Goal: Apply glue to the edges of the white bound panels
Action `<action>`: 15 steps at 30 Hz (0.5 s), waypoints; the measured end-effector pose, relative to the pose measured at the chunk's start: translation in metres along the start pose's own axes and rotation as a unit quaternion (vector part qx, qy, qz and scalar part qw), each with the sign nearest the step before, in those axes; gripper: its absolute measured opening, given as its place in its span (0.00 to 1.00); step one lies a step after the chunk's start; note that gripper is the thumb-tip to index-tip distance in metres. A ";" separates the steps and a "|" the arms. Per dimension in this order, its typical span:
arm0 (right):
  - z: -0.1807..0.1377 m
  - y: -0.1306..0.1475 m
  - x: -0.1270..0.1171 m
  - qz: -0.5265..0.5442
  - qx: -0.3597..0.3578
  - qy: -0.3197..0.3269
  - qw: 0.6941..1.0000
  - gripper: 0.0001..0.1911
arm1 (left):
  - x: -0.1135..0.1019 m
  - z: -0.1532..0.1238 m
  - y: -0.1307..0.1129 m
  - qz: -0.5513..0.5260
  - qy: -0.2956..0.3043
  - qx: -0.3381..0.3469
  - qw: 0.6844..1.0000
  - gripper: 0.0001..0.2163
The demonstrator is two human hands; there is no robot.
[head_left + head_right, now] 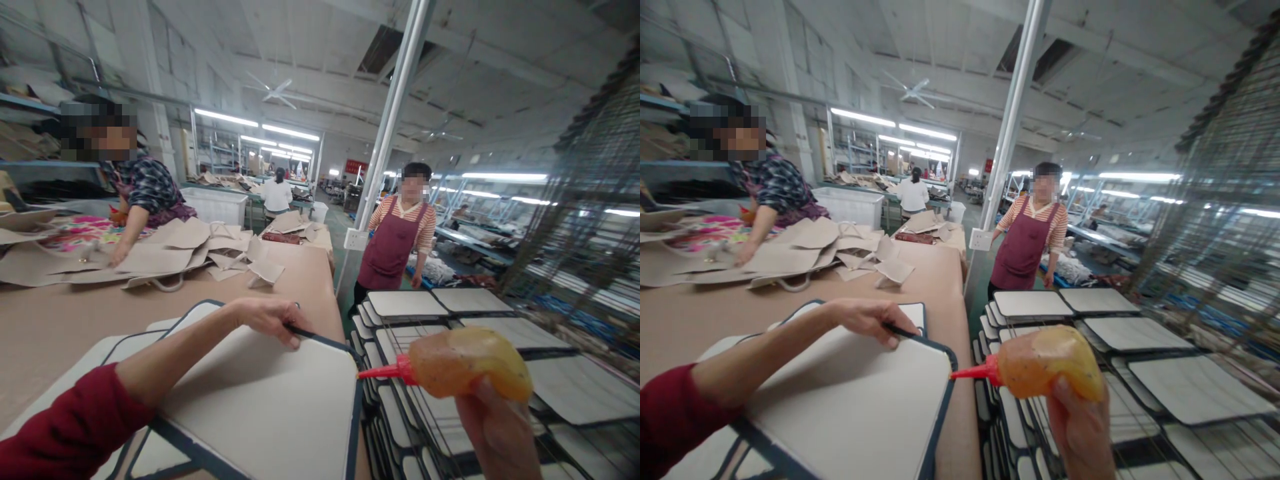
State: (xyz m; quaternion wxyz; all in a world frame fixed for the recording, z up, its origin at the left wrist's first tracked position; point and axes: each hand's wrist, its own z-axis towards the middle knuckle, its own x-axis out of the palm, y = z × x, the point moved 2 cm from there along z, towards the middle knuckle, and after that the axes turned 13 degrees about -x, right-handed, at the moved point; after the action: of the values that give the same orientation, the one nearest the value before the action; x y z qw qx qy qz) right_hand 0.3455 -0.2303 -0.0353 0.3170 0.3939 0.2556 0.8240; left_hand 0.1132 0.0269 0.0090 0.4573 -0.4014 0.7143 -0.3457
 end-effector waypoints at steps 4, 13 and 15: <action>-0.006 0.001 0.003 0.003 -0.002 -0.009 1.000 0.28 | -0.002 0.001 0.004 -0.014 0.003 0.004 1.000 0.24; -0.017 -0.001 0.000 -0.013 0.032 -0.030 0.999 0.28 | -0.007 0.000 0.007 -0.047 -0.001 0.002 0.999 0.23; -0.020 -0.006 -0.004 -0.019 0.035 -0.020 0.999 0.28 | -0.009 -0.001 0.005 -0.045 -0.003 -0.001 0.999 0.24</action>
State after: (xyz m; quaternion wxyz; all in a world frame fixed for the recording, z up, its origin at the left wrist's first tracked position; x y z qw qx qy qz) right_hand 0.3330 -0.2329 -0.0522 0.3234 0.4159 0.2850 0.8008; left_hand 0.1129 0.0371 0.0083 0.4430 -0.4347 0.6946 -0.3637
